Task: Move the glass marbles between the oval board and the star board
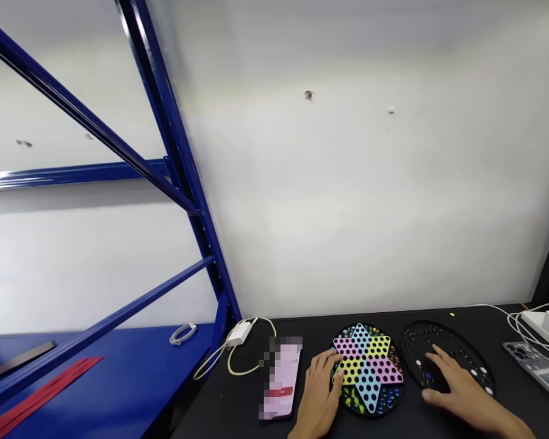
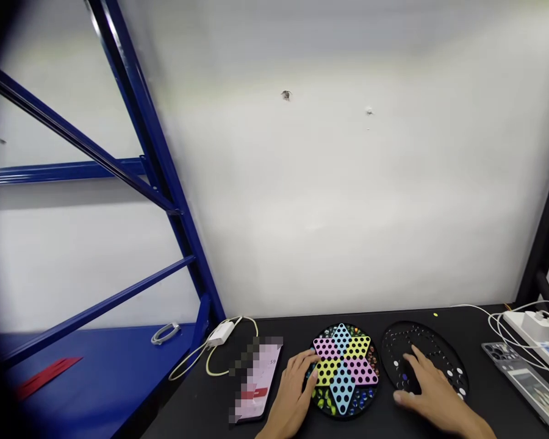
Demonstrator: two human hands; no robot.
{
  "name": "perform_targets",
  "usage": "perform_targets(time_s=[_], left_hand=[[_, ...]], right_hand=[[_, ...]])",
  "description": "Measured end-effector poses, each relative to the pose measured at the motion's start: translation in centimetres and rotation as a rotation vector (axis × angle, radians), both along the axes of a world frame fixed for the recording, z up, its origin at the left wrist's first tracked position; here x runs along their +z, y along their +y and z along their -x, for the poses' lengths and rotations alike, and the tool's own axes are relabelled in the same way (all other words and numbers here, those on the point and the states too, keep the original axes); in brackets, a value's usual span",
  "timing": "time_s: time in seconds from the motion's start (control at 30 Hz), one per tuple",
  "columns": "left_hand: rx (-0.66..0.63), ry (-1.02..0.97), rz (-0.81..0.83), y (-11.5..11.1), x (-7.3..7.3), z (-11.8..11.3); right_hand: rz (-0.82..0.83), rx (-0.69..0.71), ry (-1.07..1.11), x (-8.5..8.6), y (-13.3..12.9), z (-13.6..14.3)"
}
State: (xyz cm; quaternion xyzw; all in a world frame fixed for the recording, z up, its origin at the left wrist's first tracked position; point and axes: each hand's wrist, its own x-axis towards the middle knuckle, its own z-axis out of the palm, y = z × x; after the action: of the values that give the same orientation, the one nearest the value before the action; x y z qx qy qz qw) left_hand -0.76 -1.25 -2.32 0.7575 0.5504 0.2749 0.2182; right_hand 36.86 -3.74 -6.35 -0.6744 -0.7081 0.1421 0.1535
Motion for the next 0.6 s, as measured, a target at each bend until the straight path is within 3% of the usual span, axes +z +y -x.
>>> perform_targets(time_s=[0.13, 0.23, 0.33, 0.47, 0.6], left_hand=[[0.02, -0.023, -0.031, 0.1, 0.1, -0.2], [0.037, -0.037, -0.067, 0.1, 0.4, -0.3], [0.048, -0.053, -0.087, 0.0, 0.6, -0.3], [0.057, -0.084, -0.115, 0.0, 0.6, -0.3], [0.093, -0.12, -0.109, 0.2, 0.3, -0.1]], right_hand=[[-0.087, 0.035, -0.019, -0.9, -4.0, -0.4], [-0.195, 0.047, 0.015, 0.7, -4.5, 1.0], [-0.413, -0.046, 0.133, 4.4, -4.4, 2.6], [-0.675, -0.311, 0.389, 10.8, -4.3, 4.6], [-0.607, -0.355, 0.652, 14.6, -1.7, 6.9]])
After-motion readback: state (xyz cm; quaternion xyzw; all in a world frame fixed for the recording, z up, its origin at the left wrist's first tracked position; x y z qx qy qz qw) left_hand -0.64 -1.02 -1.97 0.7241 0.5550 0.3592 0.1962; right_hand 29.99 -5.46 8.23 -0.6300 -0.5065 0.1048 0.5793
